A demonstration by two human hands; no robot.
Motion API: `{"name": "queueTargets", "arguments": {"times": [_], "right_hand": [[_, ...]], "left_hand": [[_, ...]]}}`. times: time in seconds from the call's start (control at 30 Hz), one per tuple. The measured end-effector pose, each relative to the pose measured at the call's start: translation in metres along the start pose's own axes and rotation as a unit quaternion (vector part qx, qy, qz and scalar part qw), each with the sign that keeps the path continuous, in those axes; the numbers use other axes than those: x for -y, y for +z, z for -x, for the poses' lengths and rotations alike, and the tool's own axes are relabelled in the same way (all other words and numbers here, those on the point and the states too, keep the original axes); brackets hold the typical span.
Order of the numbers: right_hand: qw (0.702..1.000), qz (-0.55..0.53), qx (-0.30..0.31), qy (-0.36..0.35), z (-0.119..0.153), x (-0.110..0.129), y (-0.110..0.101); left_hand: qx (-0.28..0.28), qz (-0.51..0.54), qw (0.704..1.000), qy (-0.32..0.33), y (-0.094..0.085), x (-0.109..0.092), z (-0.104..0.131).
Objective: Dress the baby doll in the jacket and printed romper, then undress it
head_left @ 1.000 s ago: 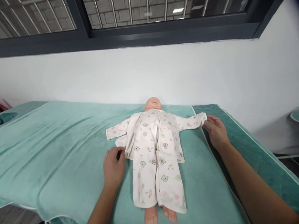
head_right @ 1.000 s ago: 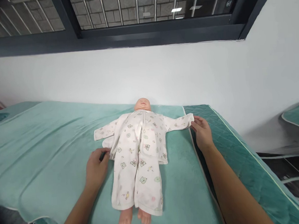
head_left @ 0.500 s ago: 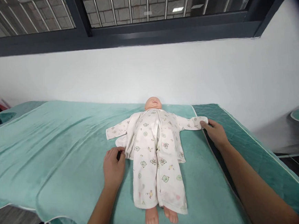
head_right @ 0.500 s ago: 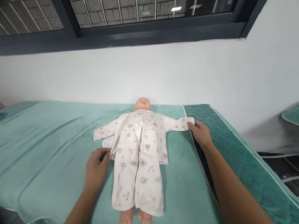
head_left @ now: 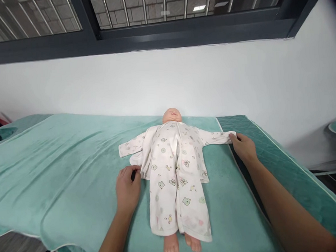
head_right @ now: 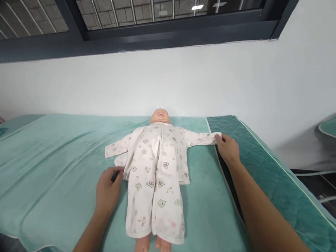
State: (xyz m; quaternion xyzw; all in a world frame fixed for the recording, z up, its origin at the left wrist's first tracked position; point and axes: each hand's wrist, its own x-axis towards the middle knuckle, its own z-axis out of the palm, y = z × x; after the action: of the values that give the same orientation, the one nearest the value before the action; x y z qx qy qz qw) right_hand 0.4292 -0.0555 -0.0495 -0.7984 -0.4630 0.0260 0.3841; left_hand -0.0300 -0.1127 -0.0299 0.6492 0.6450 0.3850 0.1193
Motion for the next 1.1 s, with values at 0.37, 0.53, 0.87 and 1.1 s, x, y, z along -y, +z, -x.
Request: {"name": "queueTargets", "arguments": {"times": [0.37, 0.53, 0.87, 1.1], "right_hand": [[0.992, 0.013, -0.104, -0.077, 0.009, -0.003, 0.005], [0.975, -0.001, -0.012, -0.223, 0.020, 0.012, 0.017], [0.975, -0.016, 0.032, -0.217, 0.032, 0.024, 0.016], [0.967, -0.123, 0.097, -0.202, 0.053, 0.081, 0.021]], "left_hand": [[0.002, -0.005, 1.000, -0.001, 0.000, 0.000, -0.001], [0.001, -0.004, 1.000, -0.011, -0.001, -0.002, 0.000], [-0.038, -0.002, 0.999, -0.031, 0.001, 0.011, -0.017], [-0.037, -0.192, 0.980, -0.036, 0.004, 0.018, -0.041]]}}
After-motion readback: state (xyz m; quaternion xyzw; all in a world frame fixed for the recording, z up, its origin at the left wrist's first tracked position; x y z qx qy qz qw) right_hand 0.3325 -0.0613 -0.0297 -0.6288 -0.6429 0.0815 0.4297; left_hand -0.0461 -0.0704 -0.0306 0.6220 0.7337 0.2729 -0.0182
